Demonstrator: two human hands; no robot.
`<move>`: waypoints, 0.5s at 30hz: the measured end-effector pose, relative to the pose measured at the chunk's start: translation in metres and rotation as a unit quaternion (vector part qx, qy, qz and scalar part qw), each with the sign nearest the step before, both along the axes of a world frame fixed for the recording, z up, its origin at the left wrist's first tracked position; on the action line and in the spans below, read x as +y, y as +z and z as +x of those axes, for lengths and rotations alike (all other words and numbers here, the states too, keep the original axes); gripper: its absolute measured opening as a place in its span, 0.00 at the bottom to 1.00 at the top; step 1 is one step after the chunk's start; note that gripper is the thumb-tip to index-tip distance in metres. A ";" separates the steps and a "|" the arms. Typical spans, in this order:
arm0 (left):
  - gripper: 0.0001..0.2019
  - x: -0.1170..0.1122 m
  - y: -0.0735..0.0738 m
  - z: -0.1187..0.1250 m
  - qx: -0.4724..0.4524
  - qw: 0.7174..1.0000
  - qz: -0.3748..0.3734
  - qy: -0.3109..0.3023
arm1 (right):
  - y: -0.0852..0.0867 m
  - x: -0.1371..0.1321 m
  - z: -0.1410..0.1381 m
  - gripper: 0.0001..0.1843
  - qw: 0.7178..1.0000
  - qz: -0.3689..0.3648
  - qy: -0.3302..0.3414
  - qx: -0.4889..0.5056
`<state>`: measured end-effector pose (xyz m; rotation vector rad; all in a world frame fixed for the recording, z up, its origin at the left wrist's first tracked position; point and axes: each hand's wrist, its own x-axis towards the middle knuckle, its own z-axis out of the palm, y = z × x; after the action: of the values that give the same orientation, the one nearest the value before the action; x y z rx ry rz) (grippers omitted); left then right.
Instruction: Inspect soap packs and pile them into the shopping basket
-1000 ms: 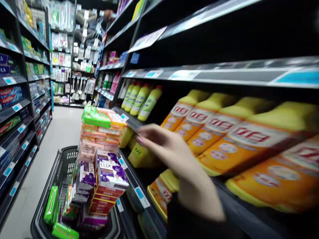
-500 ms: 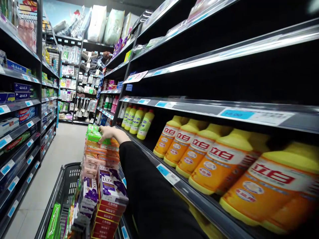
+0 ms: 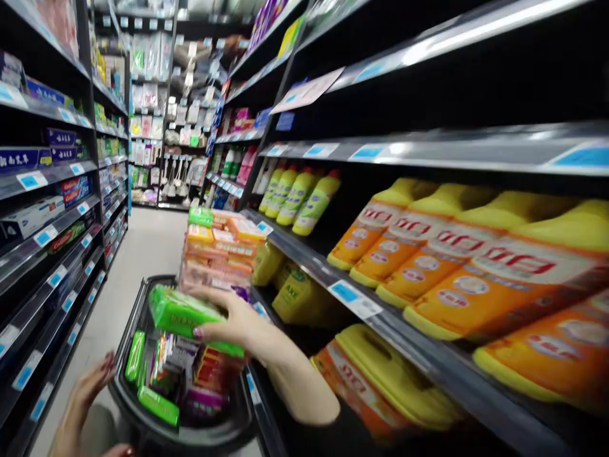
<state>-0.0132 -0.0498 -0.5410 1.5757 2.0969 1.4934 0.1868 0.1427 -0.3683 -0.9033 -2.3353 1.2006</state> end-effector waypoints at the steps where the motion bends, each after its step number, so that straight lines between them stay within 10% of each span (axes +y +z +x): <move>1: 0.44 0.000 0.008 -0.001 0.001 0.998 0.003 -0.060 | -0.022 -0.020 0.001 0.34 0.994 -0.111 0.019 0.011; 6: 0.29 -0.009 0.040 0.013 -0.034 0.951 -0.058 -0.303 | -0.106 -0.086 0.019 0.35 0.925 -0.365 0.102 0.033; 11: 0.19 -0.030 0.026 0.034 -0.108 0.963 -0.116 -0.219 | -0.127 -0.101 0.047 0.43 0.896 -0.388 0.165 0.140; 15: 0.20 -0.034 0.011 0.039 -0.175 0.952 -0.165 -0.191 | -0.143 -0.116 0.053 0.34 0.918 -0.359 0.082 0.148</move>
<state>0.0262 -0.0839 -0.5298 1.3709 1.6260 1.1215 0.2398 0.0267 -0.5113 -0.6601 -1.7521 2.1659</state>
